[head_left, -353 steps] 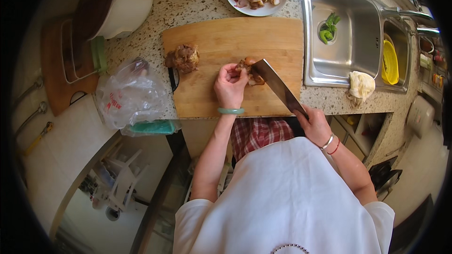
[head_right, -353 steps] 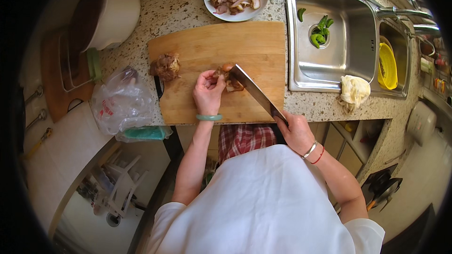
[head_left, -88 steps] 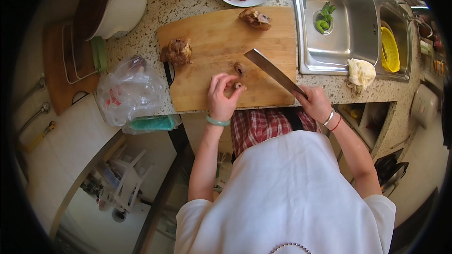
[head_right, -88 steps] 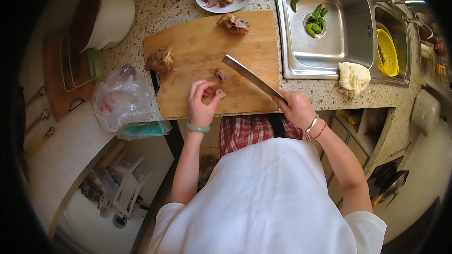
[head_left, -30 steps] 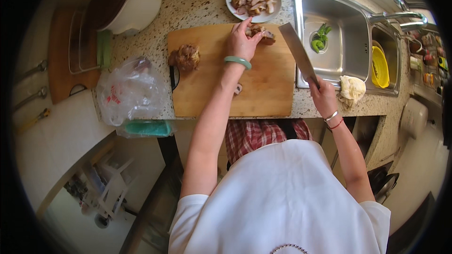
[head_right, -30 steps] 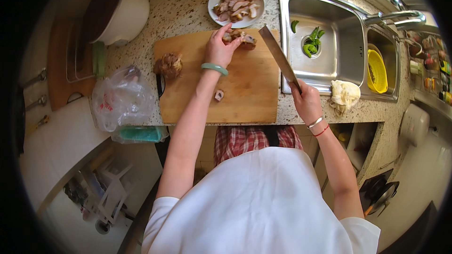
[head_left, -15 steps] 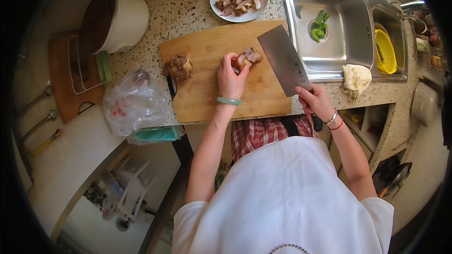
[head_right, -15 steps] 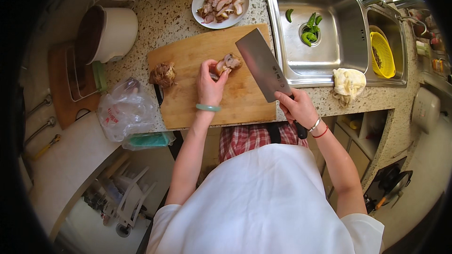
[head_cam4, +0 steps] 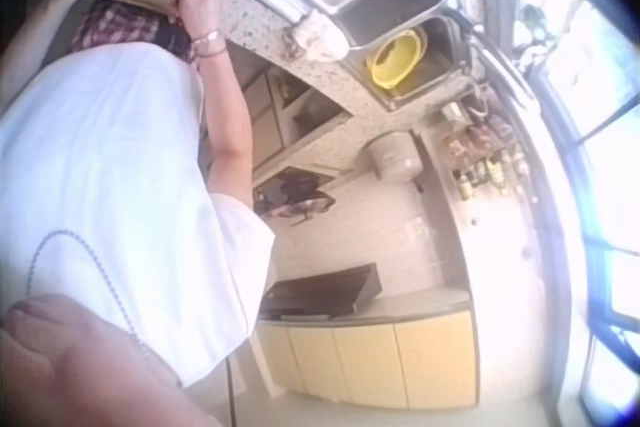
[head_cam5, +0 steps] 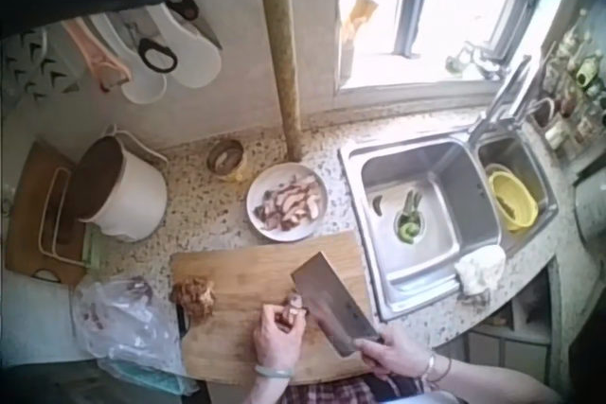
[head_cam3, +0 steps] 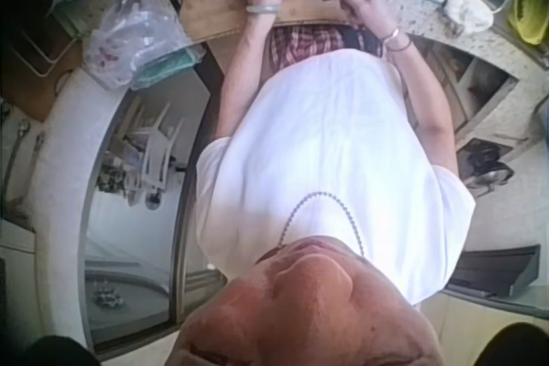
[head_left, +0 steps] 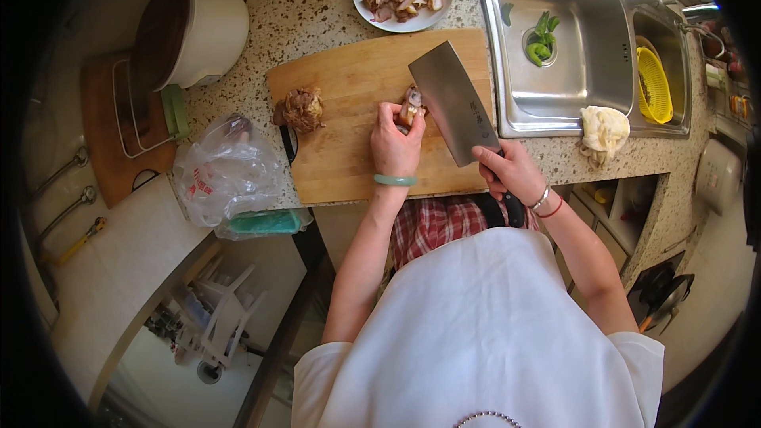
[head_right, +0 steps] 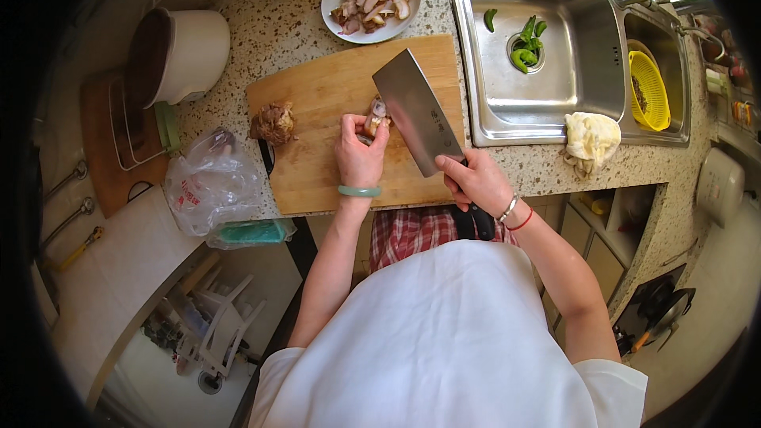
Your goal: The person slices cooked meat into thin strips on a wooden cutting board using a large cleaver. They hold the meat with their left hand and cut with their right, periodically transferring the sliced pieces to a white plate nearby.
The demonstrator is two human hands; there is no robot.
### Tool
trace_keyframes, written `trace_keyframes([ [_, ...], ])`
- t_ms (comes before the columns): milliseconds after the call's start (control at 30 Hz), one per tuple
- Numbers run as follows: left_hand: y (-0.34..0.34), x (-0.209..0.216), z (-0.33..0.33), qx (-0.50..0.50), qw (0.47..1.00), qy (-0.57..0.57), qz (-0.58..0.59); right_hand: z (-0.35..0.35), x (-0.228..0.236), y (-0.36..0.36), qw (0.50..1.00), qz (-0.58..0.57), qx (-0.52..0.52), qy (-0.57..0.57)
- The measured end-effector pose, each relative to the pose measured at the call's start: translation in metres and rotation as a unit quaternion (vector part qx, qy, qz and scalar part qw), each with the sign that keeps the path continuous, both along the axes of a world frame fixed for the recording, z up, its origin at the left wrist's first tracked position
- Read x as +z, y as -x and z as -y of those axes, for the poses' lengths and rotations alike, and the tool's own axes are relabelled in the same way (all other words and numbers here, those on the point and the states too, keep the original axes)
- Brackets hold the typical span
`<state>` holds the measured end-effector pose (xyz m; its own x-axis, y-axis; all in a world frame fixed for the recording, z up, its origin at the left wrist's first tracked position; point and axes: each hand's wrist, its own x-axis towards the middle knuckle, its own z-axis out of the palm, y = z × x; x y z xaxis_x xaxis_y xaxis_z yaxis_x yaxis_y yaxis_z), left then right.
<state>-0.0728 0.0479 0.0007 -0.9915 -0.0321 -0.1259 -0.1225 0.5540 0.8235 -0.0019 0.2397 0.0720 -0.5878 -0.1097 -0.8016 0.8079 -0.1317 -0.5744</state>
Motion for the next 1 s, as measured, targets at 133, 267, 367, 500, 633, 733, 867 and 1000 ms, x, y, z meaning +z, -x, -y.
trace_keyframes([
  [133,-0.002,0.001,0.001,-0.008,1.0,0.01,0.003,0.003,-0.001,-0.011,0.997,-0.038,0.037,-0.056],
  [267,-0.003,-0.001,0.004,-0.012,1.0,-0.004,0.011,0.013,0.007,-0.007,0.995,-0.033,0.041,-0.085],
  [367,0.0,-0.005,0.007,-0.033,0.999,0.015,-0.022,0.011,0.001,0.0,0.992,-0.046,0.069,-0.097],
  [500,0.003,-0.002,0.011,-0.06,0.998,0.016,0.01,0.009,-0.002,0.009,0.987,-0.064,0.098,-0.108],
  [633,0.002,-0.008,0.015,-0.061,0.998,-0.004,0.01,0.013,-0.003,0.024,0.988,-0.046,0.106,-0.098],
  [733,0.002,-0.009,0.016,-0.068,0.998,-0.004,0.008,0.015,-0.007,0.034,0.984,-0.053,0.124,-0.116],
  [867,0.003,-0.01,0.017,-0.07,0.997,0.004,-0.018,0.018,-0.01,0.052,0.976,-0.077,0.157,-0.133],
  [1000,0.003,-0.007,0.017,-0.09,0.995,0.004,-0.038,0.023,-0.02,0.069,0.963,-0.106,0.181,-0.171],
])
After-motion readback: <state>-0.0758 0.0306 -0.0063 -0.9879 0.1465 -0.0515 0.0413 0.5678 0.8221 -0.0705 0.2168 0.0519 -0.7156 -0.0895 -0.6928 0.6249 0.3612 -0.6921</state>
